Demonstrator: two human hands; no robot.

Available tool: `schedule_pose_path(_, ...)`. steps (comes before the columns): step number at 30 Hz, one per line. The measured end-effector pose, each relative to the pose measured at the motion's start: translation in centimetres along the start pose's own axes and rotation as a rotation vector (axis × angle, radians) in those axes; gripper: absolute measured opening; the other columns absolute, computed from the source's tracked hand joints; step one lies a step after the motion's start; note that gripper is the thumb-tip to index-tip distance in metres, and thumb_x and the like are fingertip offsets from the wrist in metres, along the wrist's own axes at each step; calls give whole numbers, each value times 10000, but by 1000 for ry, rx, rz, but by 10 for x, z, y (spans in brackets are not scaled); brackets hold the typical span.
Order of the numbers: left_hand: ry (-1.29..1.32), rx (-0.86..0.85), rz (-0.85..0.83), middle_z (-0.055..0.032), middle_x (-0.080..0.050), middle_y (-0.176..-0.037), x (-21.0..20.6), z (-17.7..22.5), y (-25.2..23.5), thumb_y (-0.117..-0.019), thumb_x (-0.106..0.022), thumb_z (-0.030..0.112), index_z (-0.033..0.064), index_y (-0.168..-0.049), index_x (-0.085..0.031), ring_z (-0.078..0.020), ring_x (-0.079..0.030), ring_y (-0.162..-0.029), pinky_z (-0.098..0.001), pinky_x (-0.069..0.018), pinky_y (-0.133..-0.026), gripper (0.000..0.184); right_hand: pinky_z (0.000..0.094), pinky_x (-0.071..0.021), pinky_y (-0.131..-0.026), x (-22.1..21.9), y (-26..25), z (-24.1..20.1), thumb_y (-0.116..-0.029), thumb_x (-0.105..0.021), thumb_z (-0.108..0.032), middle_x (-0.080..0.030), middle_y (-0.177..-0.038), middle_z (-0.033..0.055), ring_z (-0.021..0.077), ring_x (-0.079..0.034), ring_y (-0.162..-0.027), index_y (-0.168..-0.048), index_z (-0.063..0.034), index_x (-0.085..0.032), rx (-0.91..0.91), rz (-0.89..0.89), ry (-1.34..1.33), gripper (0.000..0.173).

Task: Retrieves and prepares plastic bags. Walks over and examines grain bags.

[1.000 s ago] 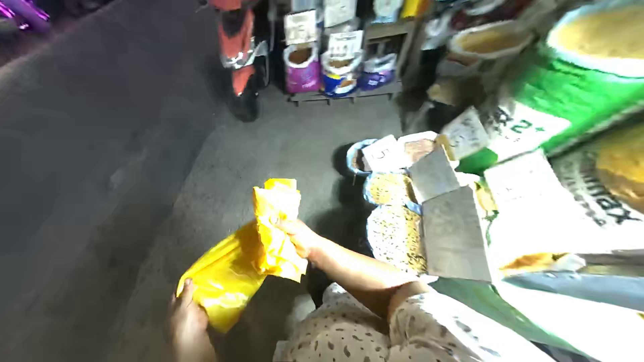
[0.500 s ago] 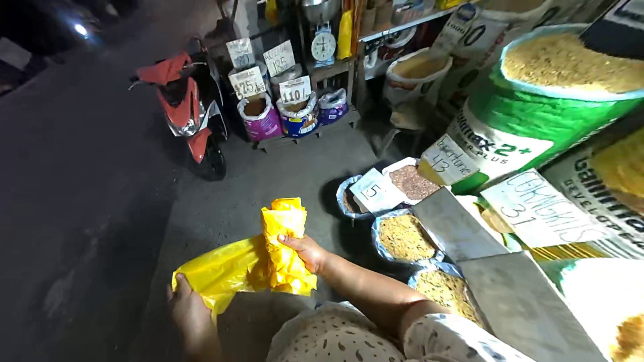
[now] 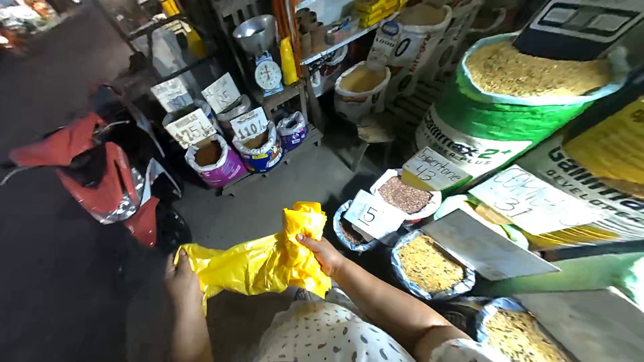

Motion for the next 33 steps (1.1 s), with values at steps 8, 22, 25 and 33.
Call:
schedule_pose_path(8,54,-212,-411,-179,-643,-1213,-228,88,-129,-1089,-460,152,-97,-1297,-578,-68,-615,-1071,-250,-498,-975,345,364,-624,-842,59,-111,-97,-1065,-554,-240,-737,-1023,99,168,-733,-929,-1313,-23,-542,212,354,-123,330)
schedule_pose_path(22,-69,-238,-292,-199,-625,-1254,-450,175,-358,-1092,-464,187,-83,-1314,-572,-100,-608,-1117,-275,-488,-1008,366,380,-628,-807,100,-388,-322,-1046,-601,-294,-732,-1011,117,191,-735,-900,-1318,-17,-543,92,366,-185,393)
schedule_pose_path(25,-134,-301,-286,-238,-648,-1205,-488,184,-407,-1075,-511,203,-111,-1242,-618,-166,-616,-1114,-331,-484,-1014,371,373,-631,-789,103,-433,-367,-1054,-585,-263,-731,-990,117,188,-736,-871,-1311,-17,-537,131,369,-198,360)
schedule_pose_path(33,-421,-390,-531,-286,-656,-1183,-721,259,-554,-966,-728,273,-57,-1220,-646,-412,-631,-1128,-605,-479,-1000,425,369,-627,-758,187,-544,-430,-1057,-570,-265,-727,-981,111,173,-727,-855,-1307,-22,-558,178,703,-177,349)
Point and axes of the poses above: each hand's wrist, its own y-axis away from the middle knuckle, its own x-axis out of the back of the hand, z = x × y, the point moved 4 cm from there along -y, towards the middle knuckle
